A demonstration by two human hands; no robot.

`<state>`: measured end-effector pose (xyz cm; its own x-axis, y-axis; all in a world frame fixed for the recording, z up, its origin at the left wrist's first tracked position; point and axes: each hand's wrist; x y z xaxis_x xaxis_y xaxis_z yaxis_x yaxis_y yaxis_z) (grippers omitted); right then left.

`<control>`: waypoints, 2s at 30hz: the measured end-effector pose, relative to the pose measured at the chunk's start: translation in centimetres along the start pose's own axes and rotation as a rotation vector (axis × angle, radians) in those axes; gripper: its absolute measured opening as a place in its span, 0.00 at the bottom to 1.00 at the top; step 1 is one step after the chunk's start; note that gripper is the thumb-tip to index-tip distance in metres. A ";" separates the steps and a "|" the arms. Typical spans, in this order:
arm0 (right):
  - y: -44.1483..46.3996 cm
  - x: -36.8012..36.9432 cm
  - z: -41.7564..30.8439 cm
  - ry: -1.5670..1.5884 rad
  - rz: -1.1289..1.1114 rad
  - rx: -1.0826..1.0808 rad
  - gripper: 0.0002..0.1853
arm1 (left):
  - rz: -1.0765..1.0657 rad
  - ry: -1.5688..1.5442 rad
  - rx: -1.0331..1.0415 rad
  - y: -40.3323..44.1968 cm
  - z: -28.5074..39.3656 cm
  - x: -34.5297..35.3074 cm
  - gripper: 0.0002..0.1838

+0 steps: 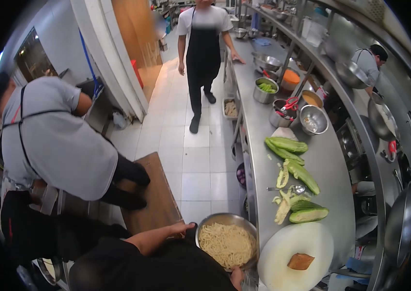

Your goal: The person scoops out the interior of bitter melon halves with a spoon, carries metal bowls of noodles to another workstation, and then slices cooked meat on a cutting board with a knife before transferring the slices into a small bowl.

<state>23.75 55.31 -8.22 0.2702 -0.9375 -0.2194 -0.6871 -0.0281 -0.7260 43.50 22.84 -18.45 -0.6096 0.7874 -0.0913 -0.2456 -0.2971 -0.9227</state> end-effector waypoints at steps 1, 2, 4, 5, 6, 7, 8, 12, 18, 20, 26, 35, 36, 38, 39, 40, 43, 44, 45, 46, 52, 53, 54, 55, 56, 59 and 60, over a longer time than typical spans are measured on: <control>-0.7 0.6 -0.9 0.006 -0.005 -0.005 0.22 | -0.017 -0.066 -0.018 -0.8 -0.6 -0.1 0.58; -1.3 1.3 -1.7 0.010 -0.009 -0.013 0.21 | -0.030 -0.130 -0.032 -2.5 -0.4 -0.4 0.62; -2.2 2.7 -3.0 0.013 -0.020 -0.037 0.20 | 0.013 -0.187 -0.016 -1.7 -1.9 -0.4 0.46; -2.7 3.4 -3.6 0.015 -0.031 -0.049 0.20 | 0.013 -0.210 0.003 -1.2 -2.8 -0.2 0.41; -0.7 3.5 -2.6 0.025 -0.075 -0.101 0.19 | 0.016 -0.235 0.026 -0.8 -3.5 -0.1 0.36; 0.5 4.0 -2.4 -0.032 -0.079 -0.122 0.19 | 0.054 -0.326 0.040 -1.8 -3.4 0.1 0.20; 0.1 4.6 -3.1 -0.061 -0.093 -0.124 0.19 | 0.080 -0.355 0.074 -1.1 -4.2 0.1 0.18; 2.8 6.2 -5.6 -0.128 -0.283 -0.217 0.23 | 0.240 -0.848 0.219 0.4 -7.5 3.8 0.16; 12.3 9.5 -9.5 -0.336 -0.691 -0.366 0.27 | 0.483 -1.184 0.245 -0.6 -8.7 9.6 0.17; 10.5 11.4 -12.2 -0.509 -0.688 -0.441 0.24 | 0.533 -1.313 0.224 -1.2 -8.4 11.8 0.17; 15.9 17.6 -14.9 -0.707 -0.951 -0.426 0.17 | 0.774 -1.610 0.139 -2.0 -8.0 17.8 0.19; 16.5 26.9 -18.9 -1.124 -1.240 -0.349 0.20 | 1.149 -1.929 0.025 0.5 -3.9 25.5 0.20; 17.1 28.1 -18.8 -1.164 -1.253 -0.339 0.20 | 1.147 -1.981 0.013 1.8 -3.9 26.4 0.21; 17.8 30.8 -18.2 -1.234 -1.283 -0.321 0.19 | 1.147 -2.080 0.002 2.5 -2.9 26.6 0.21; 17.7 31.9 -18.0 -1.261 -1.311 -0.297 0.19 | 1.132 -2.099 -0.053 1.8 -2.0 26.8 0.22; 17.8 32.8 -17.9 -1.326 -1.317 -0.305 0.19 | 1.149 -2.110 -0.078 2.6 -1.9 27.1 0.22; 19.0 36.6 -16.4 -1.492 -1.355 -0.340 0.18 | 1.232 -2.157 -0.129 5.0 -0.9 27.6 0.19; 20.1 37.8 -15.5 -1.538 -1.371 -0.349 0.18 | 1.240 -2.171 -0.153 5.8 -1.0 27.9 0.16; 21.1 38.8 -15.0 -1.583 -1.388 -0.361 0.18 | 1.247 -2.184 -0.174 6.7 -1.2 28.5 0.13; 20.8 39.2 -15.0 -1.573 -1.406 -0.360 0.18 | 1.249 -2.199 -0.195 7.5 -1.0 28.9 0.10; 22.3 42.2 -12.6 -1.552 -1.527 -0.245 0.17 | 1.431 -2.367 -0.076 10.6 1.5 30.8 0.17; 23.0 43.0 -11.9 -1.573 -1.545 -0.226 0.17 | 1.484 -2.370 -0.102 10.5 2.4 31.0 0.17; 23.7 43.9 -11.4 -1.593 -1.566 -0.205 0.17 | 1.542 -2.370 -0.125 10.2 3.4 31.2 0.17; 23.5 44.5 -11.4 -1.607 -1.608 -0.220 0.15 | 1.601 -2.367 -0.143 9.6 4.6 30.7 0.17; 23.9 45.0 -10.5 -1.617 -1.652 -0.240 0.14 | 1.637 -2.367 -0.159 11.3 4.4 30.8 0.16; 22.8 46.2 -10.8 -1.708 -1.728 -0.257 0.12 | 1.686 -2.356 -0.244 11.4 6.2 31.9 0.14; 22.1 46.6 -11.1 -1.755 -1.744 -0.261 0.12 | 1.712 -2.387 -0.262 10.7 7.5 31.9 0.14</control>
<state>13.69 7.13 -27.28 0.3714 0.9283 0.0175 0.6382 -0.2416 -0.7310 15.80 40.69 -28.40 0.4869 -0.8643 -0.1261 0.6177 0.4428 -0.6500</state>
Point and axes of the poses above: each hand's wrist, its own y-axis towards the middle knuckle, its own x-axis out of the palm, z = x × y, and after that the axes turned 10 degrees about z, right-handed
